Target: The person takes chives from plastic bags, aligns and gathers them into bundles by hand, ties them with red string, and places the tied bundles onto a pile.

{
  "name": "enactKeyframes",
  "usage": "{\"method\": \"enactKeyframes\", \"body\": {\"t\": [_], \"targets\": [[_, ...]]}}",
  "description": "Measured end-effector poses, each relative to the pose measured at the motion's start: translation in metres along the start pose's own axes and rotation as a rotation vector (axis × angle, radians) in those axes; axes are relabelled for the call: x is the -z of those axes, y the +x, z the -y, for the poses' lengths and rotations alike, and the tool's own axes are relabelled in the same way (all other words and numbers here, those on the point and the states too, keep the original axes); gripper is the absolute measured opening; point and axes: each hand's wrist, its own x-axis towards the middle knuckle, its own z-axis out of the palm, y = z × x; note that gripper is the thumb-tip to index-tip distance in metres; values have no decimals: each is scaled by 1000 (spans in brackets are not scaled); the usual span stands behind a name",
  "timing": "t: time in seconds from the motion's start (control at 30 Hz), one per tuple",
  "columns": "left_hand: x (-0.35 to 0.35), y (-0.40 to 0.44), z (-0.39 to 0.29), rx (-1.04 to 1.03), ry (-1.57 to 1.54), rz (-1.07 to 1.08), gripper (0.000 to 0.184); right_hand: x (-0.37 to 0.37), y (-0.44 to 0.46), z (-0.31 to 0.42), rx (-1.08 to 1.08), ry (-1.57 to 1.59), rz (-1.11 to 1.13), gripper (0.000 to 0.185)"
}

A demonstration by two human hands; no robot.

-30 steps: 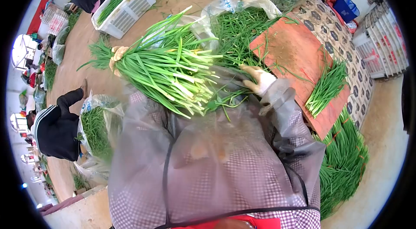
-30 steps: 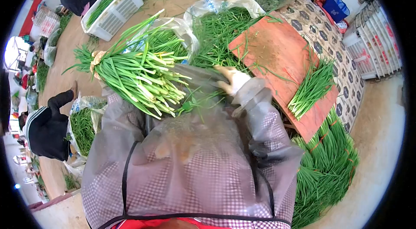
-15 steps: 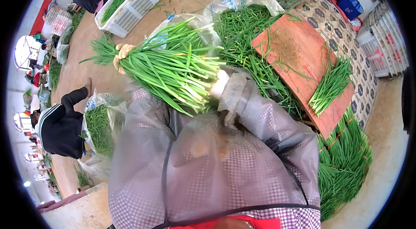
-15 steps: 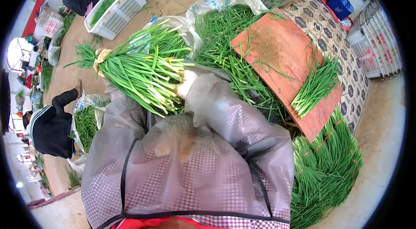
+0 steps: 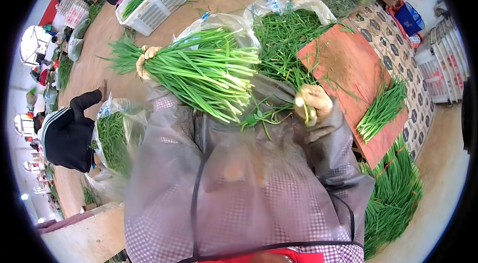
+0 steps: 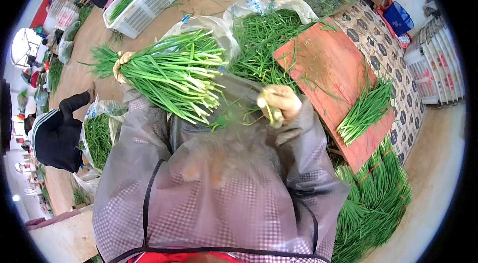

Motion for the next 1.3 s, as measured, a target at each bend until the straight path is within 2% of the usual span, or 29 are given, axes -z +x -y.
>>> {"method": "enactKeyframes", "body": {"t": [0.07,0.13,0.2,0.3,0.33,0.4,0.43,0.47,0.53,0.6,0.67,0.73,0.8,0.83,0.9,0.97,1.0,1.03,1.07,1.13,1.17,1.23,1.3], "targets": [[4,1,-1,18,3,-9,26,-7,-13,16,-237,-319,52,25],[5,3,3,-27,92,23,28,-56,-5,25,-356,-646,1,32],[5,4,8,-9,95,45,28,-73,10,-5,-153,-937,9,39],[2,6,15,5,103,91,28,-95,37,-27,158,-1418,-129,47],[2,6,17,0,105,64,28,-89,45,-39,353,-1598,-111,39],[-2,6,20,-4,108,36,27,-86,57,-43,187,-1665,-30,34],[-4,6,20,23,93,41,26,-85,55,-41,186,-1665,-29,34],[-4,5,20,48,79,42,25,-82,50,-35,337,-1627,22,31],[-2,2,20,14,131,-26,23,-67,44,-34,496,-1571,29,23],[-4,-1,22,-10,120,-57,22,-57,32,-14,162,-1400,-133,22],[8,0,16,-14,123,-55,20,-23,15,-4,-20,-1338,-227,25],[16,-2,11,-31,121,-57,20,15,-3,10,-181,-1585,-247,30],[23,-1,0,-6,101,-45,21,23,-12,14,-522,-2016,-432,32],[26,-1,-4,24,75,-33,22,24,-15,11,-521,-2013,-428,32],[33,-6,-6,54,70,22,23,23,-21,1,-74,-1871,-267,30],[29,-8,-3,86,60,75,24,6,9,-10,494,-1889,394,41],[34,-8,-4,68,80,74,24,-34,19,-23,-92,-1464,-56,48],[39,-6,-5,48,101,73,24,-48,33,-36,-107,-1449,5,52],[43,-5,-7,49,100,75,24,-61,42,-46,-136,-1449,-8,45],[51,-3,-10,28,60,57,26,-63,50,-56,14,-1479,119,33],[54,-4,-9,26,61,59,26,-63,51,-58,17,-1480,120,33],[61,-6,-10,-37,-10,-20,27,-65,49,-62,25,-1351,-24,26],[32,-15,3,-17,1,-32,27,-64,46,-53,24,-1409,-9,25]]}}
